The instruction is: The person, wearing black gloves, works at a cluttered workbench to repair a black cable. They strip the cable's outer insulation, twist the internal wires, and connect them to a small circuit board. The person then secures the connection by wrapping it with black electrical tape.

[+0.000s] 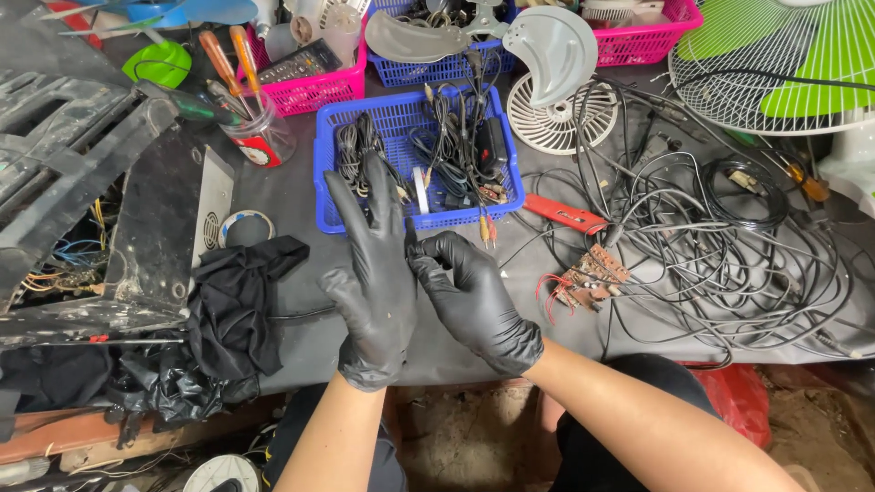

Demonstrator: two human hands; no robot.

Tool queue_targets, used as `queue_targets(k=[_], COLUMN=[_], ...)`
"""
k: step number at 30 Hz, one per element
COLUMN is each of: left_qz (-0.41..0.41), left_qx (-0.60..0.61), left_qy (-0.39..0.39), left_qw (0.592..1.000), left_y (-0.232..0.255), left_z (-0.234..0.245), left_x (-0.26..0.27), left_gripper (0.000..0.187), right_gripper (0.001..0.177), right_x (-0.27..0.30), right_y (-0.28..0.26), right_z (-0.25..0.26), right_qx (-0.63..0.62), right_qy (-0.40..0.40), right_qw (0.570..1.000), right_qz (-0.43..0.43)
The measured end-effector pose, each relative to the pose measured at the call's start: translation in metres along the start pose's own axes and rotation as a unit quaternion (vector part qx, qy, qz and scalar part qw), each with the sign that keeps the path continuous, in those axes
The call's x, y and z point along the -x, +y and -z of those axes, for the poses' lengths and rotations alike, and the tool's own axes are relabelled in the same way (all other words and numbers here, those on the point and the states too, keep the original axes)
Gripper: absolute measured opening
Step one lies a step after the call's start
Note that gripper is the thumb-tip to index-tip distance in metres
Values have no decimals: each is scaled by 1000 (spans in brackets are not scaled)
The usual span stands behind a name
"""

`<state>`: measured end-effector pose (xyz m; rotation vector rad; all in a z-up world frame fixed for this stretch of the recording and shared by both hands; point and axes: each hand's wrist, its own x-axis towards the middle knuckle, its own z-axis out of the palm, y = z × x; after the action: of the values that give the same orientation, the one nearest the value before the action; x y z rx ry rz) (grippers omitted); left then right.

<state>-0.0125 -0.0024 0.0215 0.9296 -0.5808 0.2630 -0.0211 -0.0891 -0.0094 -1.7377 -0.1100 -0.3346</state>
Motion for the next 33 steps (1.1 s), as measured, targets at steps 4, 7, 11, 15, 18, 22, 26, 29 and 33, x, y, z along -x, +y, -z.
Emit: queue_targets(k=[4, 7, 11, 15, 18, 22, 26, 29, 33], left_qz=[-14, 32, 37, 112, 150, 128, 166, 196, 175], left_qx=[87, 463, 333, 344, 312, 330, 137, 107, 57], left_qy=[61, 149, 121, 188, 191, 172, 94, 184, 6], left_qw=[994, 873, 934, 913, 919, 919, 972, 957, 983], left_y=[-28, -39, -56, -60, -58, -46, -17, -7, -16], left_z=[29, 46, 63, 74, 72, 60, 58, 53, 62], left_x=[1, -2, -7, -11, -21, -18, -21, -24, -14], left_gripper=[89, 88, 76, 110, 119, 113, 63, 61, 89], right_gripper=[10, 14, 28, 24, 22, 30, 13, 15, 12], right_x=[1, 9, 20, 30, 41, 52, 67, 65, 52], right_y=[2, -2, -9, 12, 10, -9, -4, 0, -10], right_z=[9, 15, 7, -4, -14, -14, -14, -13, -6], right_qx=[-20, 13, 117, 147, 165, 108, 85, 66, 84], right_qy=[17, -91, -132, -116, -68, -105, -228, -250, -290], right_qw=[997, 974, 914, 876, 878, 903, 904, 898, 891], right_qz=[67, 207, 366, 445, 443, 403, 353, 355, 339])
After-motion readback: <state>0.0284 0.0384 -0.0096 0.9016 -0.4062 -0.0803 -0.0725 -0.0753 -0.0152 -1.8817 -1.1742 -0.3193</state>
